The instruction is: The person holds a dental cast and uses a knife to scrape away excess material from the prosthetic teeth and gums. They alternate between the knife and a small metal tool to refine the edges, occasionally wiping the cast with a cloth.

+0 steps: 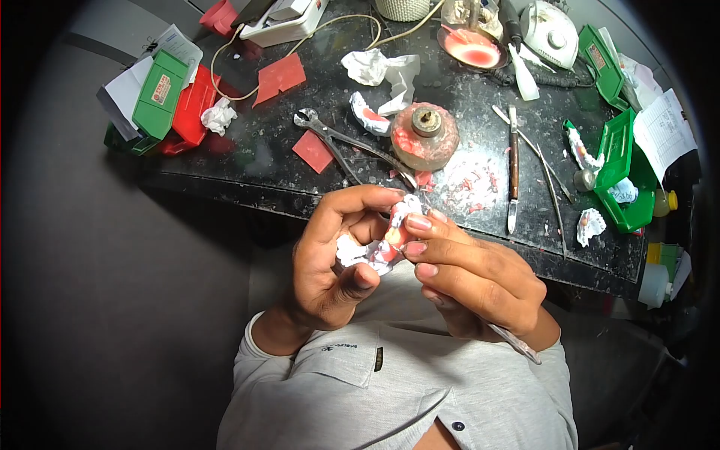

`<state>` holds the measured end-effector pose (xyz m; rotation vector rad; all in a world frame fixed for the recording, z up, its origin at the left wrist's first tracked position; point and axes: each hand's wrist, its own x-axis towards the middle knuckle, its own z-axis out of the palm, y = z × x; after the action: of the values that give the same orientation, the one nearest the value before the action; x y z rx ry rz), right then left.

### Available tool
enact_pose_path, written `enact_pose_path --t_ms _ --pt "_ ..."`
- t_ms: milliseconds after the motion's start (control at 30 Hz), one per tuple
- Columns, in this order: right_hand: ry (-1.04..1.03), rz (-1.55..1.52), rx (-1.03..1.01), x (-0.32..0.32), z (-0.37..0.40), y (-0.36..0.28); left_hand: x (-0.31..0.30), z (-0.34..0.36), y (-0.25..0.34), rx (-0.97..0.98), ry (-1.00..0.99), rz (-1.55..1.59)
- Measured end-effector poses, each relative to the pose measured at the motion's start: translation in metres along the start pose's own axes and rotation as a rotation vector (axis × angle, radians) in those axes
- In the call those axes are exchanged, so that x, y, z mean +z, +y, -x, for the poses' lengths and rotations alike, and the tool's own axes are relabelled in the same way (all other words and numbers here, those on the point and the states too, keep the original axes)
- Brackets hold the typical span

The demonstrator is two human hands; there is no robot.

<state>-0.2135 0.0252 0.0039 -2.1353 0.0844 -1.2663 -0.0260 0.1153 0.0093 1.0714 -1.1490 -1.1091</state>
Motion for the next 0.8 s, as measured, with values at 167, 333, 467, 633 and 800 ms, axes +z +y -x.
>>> enact_pose_path --t_ms 167,333,467,633,800 --pt "-0.022 -0.009 0.014 -0.0019 0.0001 -0.0009 0.0 -0.0008 -0.0007 -0.02 -0.008 0.066" --pt "-0.027 0.003 0.026 -0.0032 -0.0019 -0.0036 -0.0004 -0.0019 -0.0007 -0.018 -0.019 0.091" --pt "-0.02 0.002 0.031 -0.0023 -0.0014 -0.0033 -0.0016 -0.0017 -0.0014 -0.028 -0.028 0.11" --pt "-0.013 -0.013 0.048 -0.0037 -0.0027 -0.0046 -0.0028 -0.0025 -0.0002 -0.037 -0.044 0.108" --pt "-0.018 -0.013 0.059 -0.0046 -0.0031 -0.0054 -0.0049 -0.0028 -0.0007 -0.031 -0.052 0.106"
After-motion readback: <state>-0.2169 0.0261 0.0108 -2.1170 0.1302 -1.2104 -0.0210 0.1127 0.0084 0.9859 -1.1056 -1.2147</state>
